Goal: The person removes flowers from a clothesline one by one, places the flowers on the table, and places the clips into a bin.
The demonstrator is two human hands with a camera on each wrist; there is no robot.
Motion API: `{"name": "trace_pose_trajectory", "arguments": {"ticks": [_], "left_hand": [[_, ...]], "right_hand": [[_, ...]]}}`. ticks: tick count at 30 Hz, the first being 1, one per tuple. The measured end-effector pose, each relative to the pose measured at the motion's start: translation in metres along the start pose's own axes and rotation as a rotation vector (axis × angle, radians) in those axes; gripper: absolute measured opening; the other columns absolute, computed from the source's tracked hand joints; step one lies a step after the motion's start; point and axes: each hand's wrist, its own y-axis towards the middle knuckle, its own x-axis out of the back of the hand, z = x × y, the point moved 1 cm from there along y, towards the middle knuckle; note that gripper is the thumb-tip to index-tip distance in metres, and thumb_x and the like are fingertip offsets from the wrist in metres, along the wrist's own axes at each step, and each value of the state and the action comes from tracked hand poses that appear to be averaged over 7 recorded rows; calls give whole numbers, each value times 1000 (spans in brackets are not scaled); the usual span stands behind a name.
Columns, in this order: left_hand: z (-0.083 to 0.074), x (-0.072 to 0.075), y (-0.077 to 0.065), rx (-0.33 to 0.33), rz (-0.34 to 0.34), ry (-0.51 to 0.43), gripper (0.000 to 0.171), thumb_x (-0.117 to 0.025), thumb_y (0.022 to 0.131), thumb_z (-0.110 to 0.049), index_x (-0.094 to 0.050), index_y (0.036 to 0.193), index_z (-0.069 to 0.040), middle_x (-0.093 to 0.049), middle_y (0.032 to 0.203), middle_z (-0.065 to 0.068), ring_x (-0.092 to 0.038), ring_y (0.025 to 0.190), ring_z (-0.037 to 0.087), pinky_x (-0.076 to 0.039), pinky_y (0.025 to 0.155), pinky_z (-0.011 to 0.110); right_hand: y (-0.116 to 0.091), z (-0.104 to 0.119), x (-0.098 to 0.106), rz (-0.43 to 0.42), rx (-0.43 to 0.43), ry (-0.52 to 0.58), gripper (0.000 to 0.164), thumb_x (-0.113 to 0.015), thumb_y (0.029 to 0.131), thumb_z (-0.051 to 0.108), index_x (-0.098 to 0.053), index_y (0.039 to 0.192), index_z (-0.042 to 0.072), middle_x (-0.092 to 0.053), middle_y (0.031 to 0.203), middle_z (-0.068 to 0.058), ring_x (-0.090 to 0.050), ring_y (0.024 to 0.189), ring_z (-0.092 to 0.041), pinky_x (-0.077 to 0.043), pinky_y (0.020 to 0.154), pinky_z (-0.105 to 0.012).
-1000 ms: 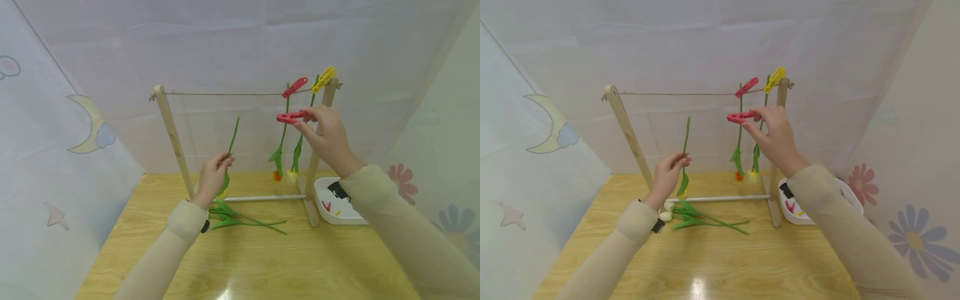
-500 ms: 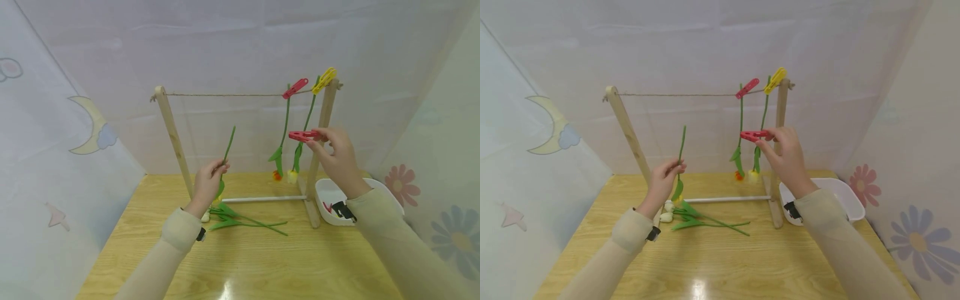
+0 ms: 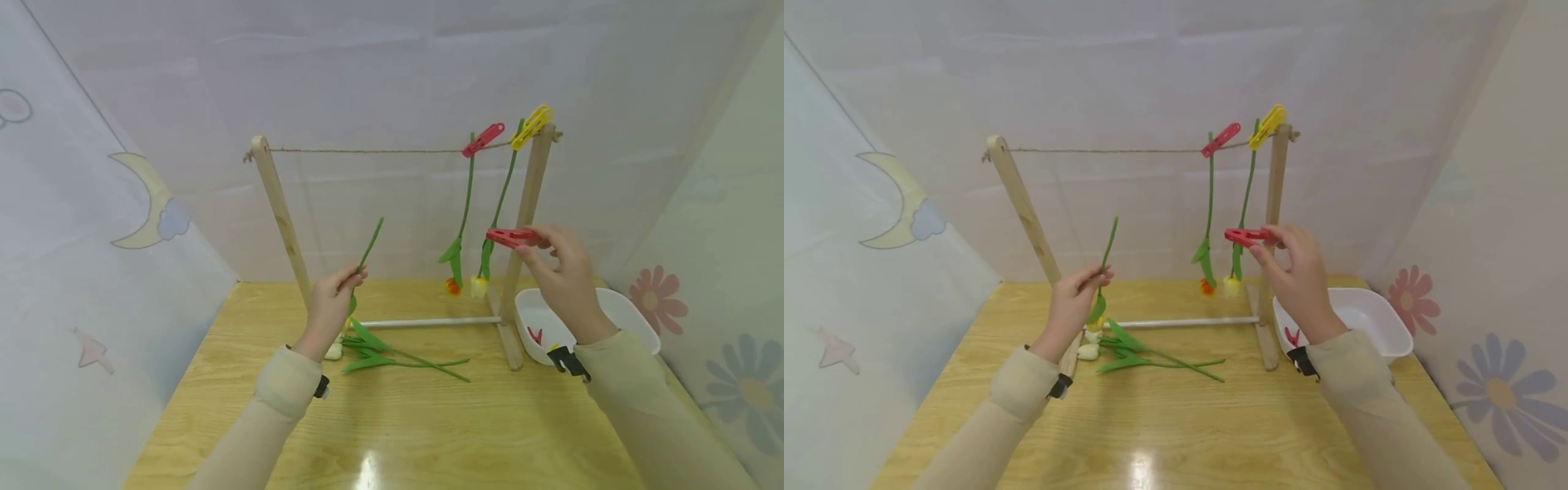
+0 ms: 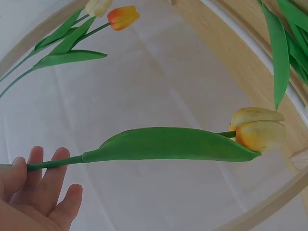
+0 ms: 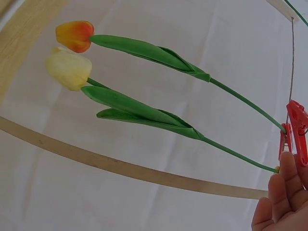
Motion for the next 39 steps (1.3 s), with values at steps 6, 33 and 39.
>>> {"name": "trace_pose_trajectory", "arguments": {"ticks": [6,33,39], "left_hand": [[2,2,-3,39,29,-7,28,-58,98,2,-64,123,12,-71,112,27,-69,103,39,-57,95,42],[29,-3,-15,58,135,93,27,-59,97,3,-64,120,14,-72,110,25,-68,101,40,-60,88,39],[35,-7,-19,35,146,142,27,-60,96,1,-65,121,12,-73,110,21,-67,102,38,-59,90,37]], "right_hand": [[-7,-2,3,-3,-41,0,46,-65,100,27,-62,118,-15,-61,100,0,-42,97,7,-33,80,-19],[-36,-24,17,-21,-149,-27,30,-65,97,8,-62,118,-14,-50,101,37,-43,95,7,-32,79,-15],[-41,-32,20,-22,-169,-33,34,-66,98,13,-62,118,-14,-50,100,35,-42,95,8,-32,78,-14]]}}
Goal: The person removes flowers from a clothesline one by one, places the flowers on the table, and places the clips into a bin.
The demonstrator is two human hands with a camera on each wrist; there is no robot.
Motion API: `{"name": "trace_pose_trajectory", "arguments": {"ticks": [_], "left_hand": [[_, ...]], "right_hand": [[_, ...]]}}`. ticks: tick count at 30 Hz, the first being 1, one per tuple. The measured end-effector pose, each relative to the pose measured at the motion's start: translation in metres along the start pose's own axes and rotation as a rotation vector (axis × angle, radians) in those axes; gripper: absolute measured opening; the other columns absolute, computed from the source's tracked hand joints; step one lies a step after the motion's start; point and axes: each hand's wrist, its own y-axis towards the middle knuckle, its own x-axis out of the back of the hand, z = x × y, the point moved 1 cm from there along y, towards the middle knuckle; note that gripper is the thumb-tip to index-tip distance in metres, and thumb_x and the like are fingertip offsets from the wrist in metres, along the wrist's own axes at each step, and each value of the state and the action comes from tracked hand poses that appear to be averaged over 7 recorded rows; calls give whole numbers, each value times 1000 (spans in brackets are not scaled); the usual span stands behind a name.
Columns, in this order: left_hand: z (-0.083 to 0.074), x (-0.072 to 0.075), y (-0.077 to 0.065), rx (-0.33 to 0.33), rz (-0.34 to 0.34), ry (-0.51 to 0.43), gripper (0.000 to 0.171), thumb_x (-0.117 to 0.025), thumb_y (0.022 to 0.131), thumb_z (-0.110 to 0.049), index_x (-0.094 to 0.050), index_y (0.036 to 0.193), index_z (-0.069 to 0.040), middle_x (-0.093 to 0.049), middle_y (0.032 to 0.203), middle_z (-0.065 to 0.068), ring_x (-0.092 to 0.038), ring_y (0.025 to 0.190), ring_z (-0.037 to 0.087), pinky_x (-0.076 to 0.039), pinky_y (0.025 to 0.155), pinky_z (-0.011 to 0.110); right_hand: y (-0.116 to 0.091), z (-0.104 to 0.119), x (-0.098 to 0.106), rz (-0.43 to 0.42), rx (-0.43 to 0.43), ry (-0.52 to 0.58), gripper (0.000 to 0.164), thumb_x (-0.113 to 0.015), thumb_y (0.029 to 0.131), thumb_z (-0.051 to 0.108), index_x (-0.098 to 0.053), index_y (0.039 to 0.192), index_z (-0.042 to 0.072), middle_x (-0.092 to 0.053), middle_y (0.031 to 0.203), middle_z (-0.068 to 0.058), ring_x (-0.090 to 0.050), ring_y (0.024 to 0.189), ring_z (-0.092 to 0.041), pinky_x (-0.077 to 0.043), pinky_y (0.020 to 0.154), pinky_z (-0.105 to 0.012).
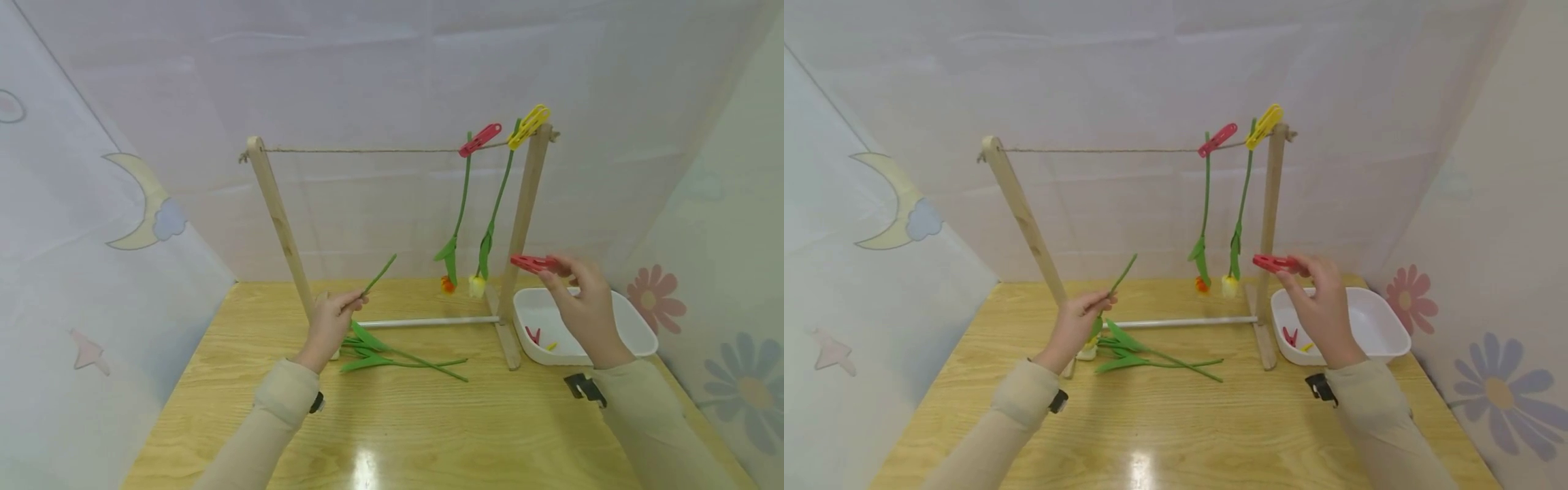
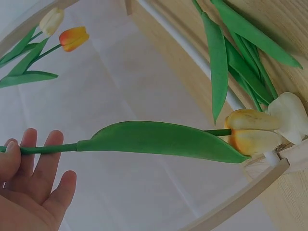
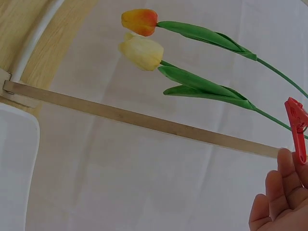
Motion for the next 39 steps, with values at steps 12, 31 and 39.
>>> {"name": "trace_pose_trajectory", "arguments": {"ticks": [12,31,39], "left_hand": [[10,-9,-5,-53,67,103,27,-58,97,0,-66,121,9,-73,111,20,-70,105,38,-57,94,46],[19,-49,-8,-284,131,354,22,-63,96,-3,-71,116,1,-74,111,16,-73,101,30,-60,87,36],[23,-66,-11,-414,128,507,25,-69,89,3,-74,112,-6,-77,102,9,-75,87,22,-62,76,29]], "right_hand": [[-2,-14,5,62,-55,-81,33,-66,97,9,-62,121,-13,-64,103,-11,-40,95,12,-33,78,-14],[-1,-39,12,246,-119,-185,38,-68,96,12,-60,125,-11,-64,108,-30,-42,96,10,-37,77,-30],[1,-56,17,313,-177,-217,40,-67,97,14,-59,126,-12,-65,110,-32,-55,101,-33,-40,76,-28]]}}
